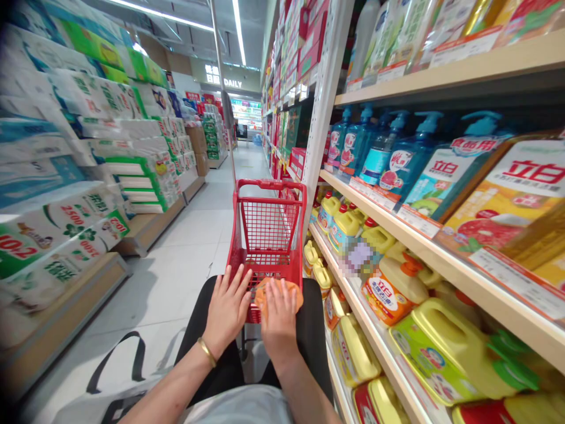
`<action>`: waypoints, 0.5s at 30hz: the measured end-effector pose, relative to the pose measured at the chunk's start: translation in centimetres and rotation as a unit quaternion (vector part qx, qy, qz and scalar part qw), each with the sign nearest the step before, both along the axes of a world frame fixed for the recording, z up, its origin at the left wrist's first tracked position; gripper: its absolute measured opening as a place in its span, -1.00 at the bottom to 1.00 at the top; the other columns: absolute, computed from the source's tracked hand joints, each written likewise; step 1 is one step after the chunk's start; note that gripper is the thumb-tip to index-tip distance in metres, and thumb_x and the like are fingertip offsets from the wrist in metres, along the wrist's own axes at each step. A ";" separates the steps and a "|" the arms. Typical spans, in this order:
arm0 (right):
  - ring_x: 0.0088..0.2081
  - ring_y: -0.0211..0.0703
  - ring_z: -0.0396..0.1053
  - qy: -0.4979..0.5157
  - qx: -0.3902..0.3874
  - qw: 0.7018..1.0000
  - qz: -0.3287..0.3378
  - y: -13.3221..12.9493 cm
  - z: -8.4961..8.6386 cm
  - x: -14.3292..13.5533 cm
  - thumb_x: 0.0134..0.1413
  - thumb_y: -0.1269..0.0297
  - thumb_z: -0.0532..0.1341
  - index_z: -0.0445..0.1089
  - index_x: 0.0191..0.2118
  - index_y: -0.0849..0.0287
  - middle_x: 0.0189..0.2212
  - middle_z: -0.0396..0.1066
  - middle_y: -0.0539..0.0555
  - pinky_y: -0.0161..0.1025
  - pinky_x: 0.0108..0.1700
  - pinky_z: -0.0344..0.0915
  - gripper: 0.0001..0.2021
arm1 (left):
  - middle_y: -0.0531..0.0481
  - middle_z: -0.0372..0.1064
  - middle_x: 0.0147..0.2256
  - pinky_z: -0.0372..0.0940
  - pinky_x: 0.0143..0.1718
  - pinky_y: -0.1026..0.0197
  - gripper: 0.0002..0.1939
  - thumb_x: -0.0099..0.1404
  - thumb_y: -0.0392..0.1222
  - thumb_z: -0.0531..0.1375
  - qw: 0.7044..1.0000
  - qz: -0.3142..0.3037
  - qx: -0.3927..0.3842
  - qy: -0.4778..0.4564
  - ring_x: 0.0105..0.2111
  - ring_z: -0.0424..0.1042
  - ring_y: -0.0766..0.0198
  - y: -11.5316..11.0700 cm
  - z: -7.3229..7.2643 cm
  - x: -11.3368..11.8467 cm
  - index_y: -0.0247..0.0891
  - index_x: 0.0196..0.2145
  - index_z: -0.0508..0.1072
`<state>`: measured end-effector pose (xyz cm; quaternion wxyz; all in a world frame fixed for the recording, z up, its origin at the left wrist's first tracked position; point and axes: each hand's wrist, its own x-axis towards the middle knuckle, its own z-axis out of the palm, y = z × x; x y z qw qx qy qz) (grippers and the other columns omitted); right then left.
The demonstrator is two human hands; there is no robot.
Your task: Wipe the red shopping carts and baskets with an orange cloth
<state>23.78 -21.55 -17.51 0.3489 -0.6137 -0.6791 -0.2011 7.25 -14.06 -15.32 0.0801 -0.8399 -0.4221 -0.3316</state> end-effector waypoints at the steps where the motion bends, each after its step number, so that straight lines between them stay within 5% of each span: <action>1: 0.50 0.04 -0.06 -0.016 -0.004 1.000 0.018 -0.1 0.1 -0.7 0.45 0.37 0.04 -0.07 0.52 0.10 0.39 0.23 0.11 0.19 0.50 -0.19 -0.38 | -0.02 -0.10 0.49 -0.01 0.43 -0.35 -0.36 0.51 -0.12 0.03 1.000 0.002 -0.001 0.004 0.51 -0.24 -0.11 0.1 0.0 -0.2 -0.07 0.48 0.03; 5: 0.48 -0.01 -0.01 -0.005 -0.023 1.000 0.003 -0.6 0.5 1.6 0.47 0.33 0.03 -0.06 0.52 0.02 0.42 0.19 0.06 0.19 0.52 -0.26 -0.40 | -0.01 -0.10 0.49 -0.03 0.43 -0.34 -0.38 0.51 -0.13 0.03 1.000 0.002 -0.002 0.007 0.51 -0.24 -0.11 0.2 0.0 -0.2 -0.08 0.47 0.08; 9: 0.52 0.08 -0.16 0.045 -0.019 0.997 -0.053 -1.0 0.1 4.7 0.49 0.33 -0.02 -0.12 0.53 0.10 0.47 0.07 0.15 0.26 0.46 -0.06 -0.40 | -0.02 -0.05 0.48 -0.09 0.46 -0.33 -0.39 0.51 -0.13 0.05 1.000 -0.008 -0.004 -0.001 0.51 -0.25 -0.11 -0.4 0.2 0.5 -0.10 0.46 0.12; 15: 0.49 0.01 -0.02 -0.033 0.005 0.999 0.031 0.0 0.2 -1.7 0.45 0.36 0.04 -0.03 0.51 0.16 0.40 0.21 0.13 0.12 0.51 -0.17 -0.40 | -0.01 -0.01 0.46 -0.06 0.45 -0.33 -0.38 0.52 -0.13 0.02 1.000 -0.004 -0.001 -0.004 0.50 -0.20 -0.08 -0.3 0.1 0.1 -0.05 0.47 0.06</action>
